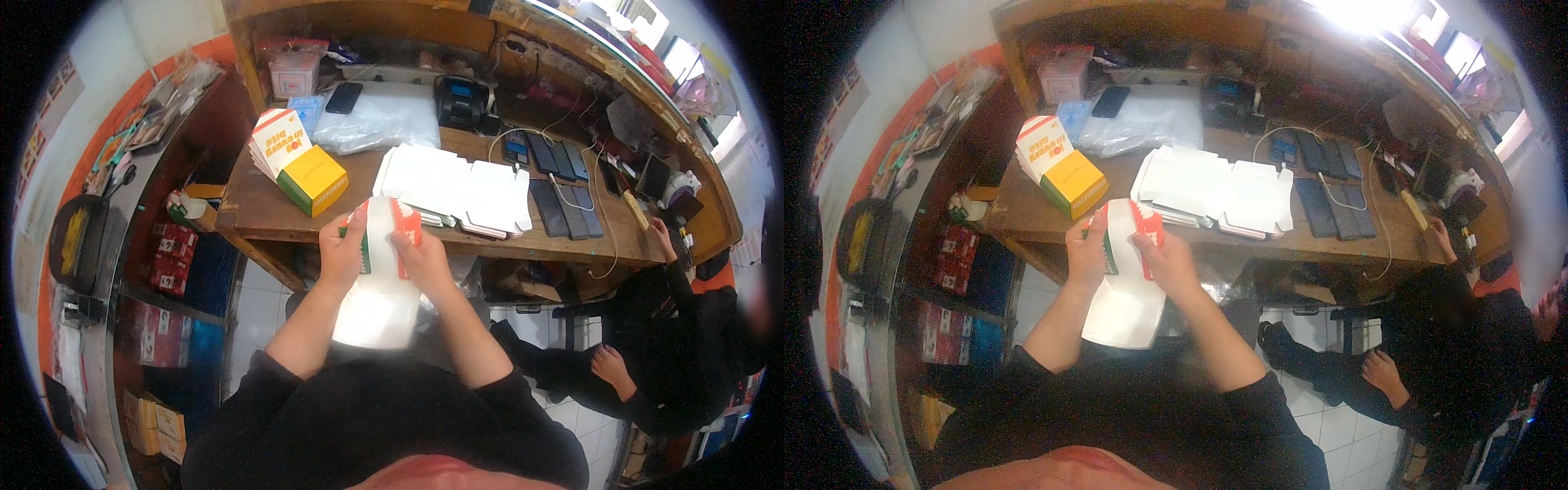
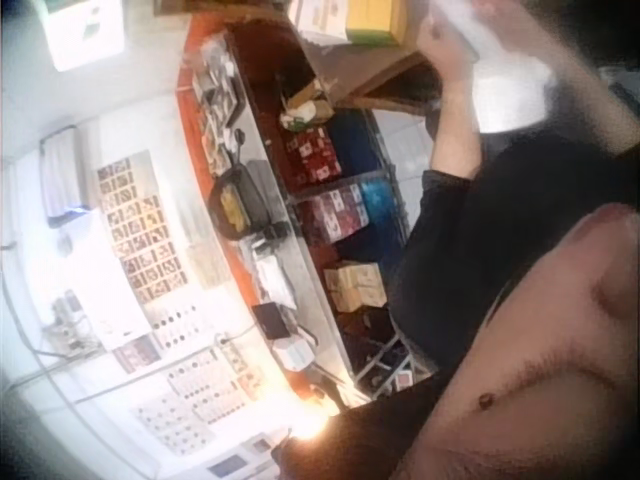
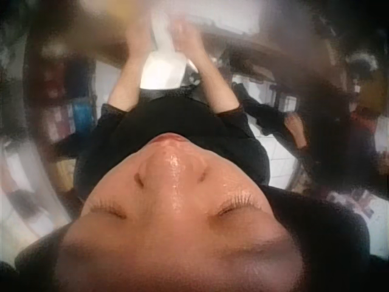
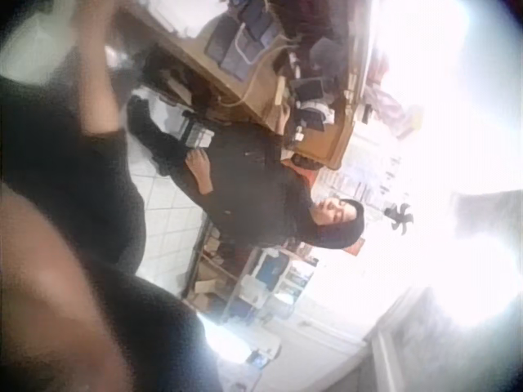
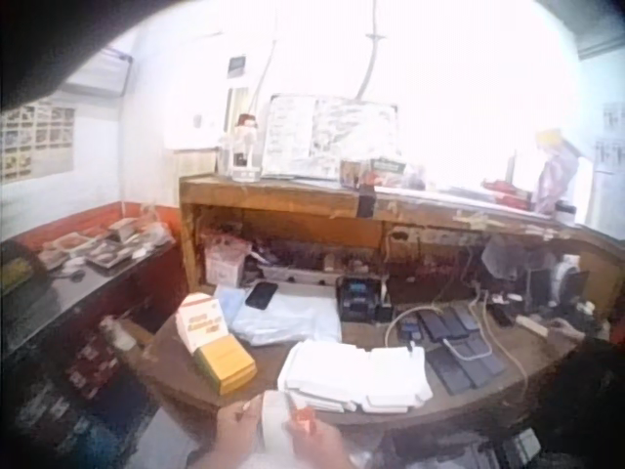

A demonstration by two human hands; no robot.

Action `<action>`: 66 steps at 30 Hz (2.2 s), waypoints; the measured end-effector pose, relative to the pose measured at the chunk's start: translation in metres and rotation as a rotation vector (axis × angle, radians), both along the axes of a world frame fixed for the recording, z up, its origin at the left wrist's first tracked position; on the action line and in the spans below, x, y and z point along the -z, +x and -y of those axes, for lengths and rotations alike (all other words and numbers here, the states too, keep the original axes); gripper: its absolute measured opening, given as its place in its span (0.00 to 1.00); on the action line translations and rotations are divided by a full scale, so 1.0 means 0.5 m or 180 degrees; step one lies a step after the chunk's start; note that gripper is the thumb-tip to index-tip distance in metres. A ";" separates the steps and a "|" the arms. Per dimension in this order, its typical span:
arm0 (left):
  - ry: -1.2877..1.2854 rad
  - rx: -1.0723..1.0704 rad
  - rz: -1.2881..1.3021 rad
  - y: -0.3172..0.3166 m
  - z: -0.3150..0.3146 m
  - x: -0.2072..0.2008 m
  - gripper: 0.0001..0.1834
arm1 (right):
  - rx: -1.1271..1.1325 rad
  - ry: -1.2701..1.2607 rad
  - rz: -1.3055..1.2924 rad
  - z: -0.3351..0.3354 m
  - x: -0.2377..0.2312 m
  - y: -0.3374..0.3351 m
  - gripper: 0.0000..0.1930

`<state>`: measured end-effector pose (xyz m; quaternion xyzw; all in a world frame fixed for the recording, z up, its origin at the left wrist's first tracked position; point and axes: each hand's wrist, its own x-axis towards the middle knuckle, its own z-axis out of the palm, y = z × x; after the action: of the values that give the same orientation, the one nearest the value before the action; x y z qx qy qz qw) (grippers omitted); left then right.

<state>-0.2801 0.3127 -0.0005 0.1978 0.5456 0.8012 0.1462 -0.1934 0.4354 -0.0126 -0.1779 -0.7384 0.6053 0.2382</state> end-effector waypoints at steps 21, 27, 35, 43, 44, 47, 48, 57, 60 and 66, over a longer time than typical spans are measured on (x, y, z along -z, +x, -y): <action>-0.0373 0.0278 0.0311 0.005 0.004 0.075 0.23 | 0.0150 -0.0009 -0.0702 0.041 0.061 0.040 0.17; -0.0807 -0.0191 -0.0119 0.011 0.004 0.065 0.18 | 0.0355 0.0238 -0.0325 0.035 0.008 0.039 0.29; -0.1907 -0.0254 -0.2455 0.004 0.019 0.034 0.13 | -0.0286 0.2679 0.0568 -0.028 0.022 0.052 0.23; -0.0578 -0.0240 -0.1359 -0.024 0.087 0.059 0.24 | -0.0935 -0.0578 -0.1269 0.022 0.045 0.036 0.44; -0.0333 -0.0310 -0.0976 -0.029 0.097 0.072 0.26 | -0.1288 -0.0980 -0.1072 0.027 0.060 0.041 0.46; -0.0547 0.0063 -0.1044 -0.022 0.112 0.097 0.33 | -0.1947 -0.1384 -0.0706 0.070 0.092 0.050 0.52; -0.0337 -0.0013 -0.0986 -0.015 0.106 0.088 0.34 | -0.2067 -0.1461 -0.0679 0.082 0.106 0.054 0.53; -0.0136 -0.0743 -0.0366 -0.042 0.196 0.070 0.39 | 0.0372 0.1926 -0.0760 0.064 -0.093 -0.227 0.39; -0.0320 -0.0465 -0.0224 -0.035 0.215 0.097 0.27 | -0.0125 0.2483 0.0346 0.075 -0.076 -0.346 0.32; -0.0742 -0.0760 0.0214 -0.019 0.297 0.171 0.20 | -0.0586 0.3058 0.1534 0.109 -0.042 -0.420 0.35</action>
<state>-0.2894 0.1643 -0.0859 0.0863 0.6493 0.7503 0.0901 -0.4034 0.3811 0.0084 -0.1174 -0.9781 0.1601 0.0627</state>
